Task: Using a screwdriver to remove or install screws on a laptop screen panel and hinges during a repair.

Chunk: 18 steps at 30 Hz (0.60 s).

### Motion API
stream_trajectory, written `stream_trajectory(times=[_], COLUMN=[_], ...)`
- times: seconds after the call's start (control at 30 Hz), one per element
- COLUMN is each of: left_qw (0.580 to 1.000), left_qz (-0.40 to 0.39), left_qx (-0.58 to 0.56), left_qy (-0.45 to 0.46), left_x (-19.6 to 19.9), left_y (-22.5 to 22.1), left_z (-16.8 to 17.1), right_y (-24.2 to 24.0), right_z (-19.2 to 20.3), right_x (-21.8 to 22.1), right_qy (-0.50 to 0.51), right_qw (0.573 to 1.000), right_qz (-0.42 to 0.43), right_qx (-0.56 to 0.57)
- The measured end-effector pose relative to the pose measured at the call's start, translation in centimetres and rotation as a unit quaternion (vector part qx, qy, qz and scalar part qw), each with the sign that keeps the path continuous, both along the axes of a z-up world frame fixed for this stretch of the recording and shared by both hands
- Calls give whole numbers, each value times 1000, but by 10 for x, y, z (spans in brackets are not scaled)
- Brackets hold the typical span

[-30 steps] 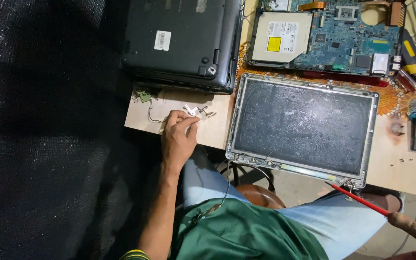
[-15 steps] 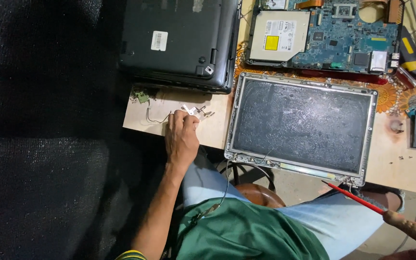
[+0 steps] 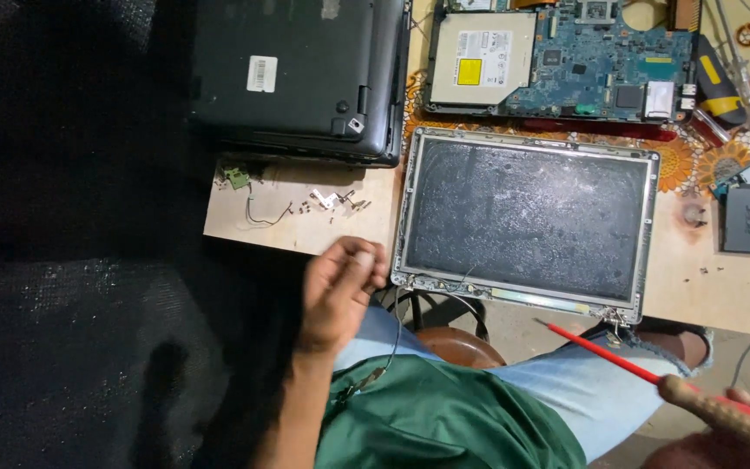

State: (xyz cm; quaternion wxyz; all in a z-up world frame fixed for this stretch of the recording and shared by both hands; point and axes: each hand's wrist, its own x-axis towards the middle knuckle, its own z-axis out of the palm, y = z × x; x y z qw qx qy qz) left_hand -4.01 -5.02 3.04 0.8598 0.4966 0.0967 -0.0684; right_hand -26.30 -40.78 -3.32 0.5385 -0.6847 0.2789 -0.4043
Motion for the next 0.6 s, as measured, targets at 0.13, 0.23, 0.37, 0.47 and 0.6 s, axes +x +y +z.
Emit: stream_trajectory(times=[0.13,0.23,0.37,0.47,0.6], left_qw=[986,981,978,979,980], left_qz=[-105,-139,-164,-169,-170], left_qx=[-114,-127,-116,-109,-89], left_qy=[66,53,54,39,60], left_x=[-14,-13,-12,-17,-23], left_y=[-36,-59,-81,-94,-110], left_z=[-4,-3,4,4,2], right_y=[63,73,89,93,98], right_z=[56,70,103,112,121], right_x=[72,76,92,97,102], right_qy=[-58,-72,-13,7,55], right_qw=[992,997,989,981,964], right_qz=[50,19,24,2,-38], right_qx=[-105,-11,-144,-195,-258])
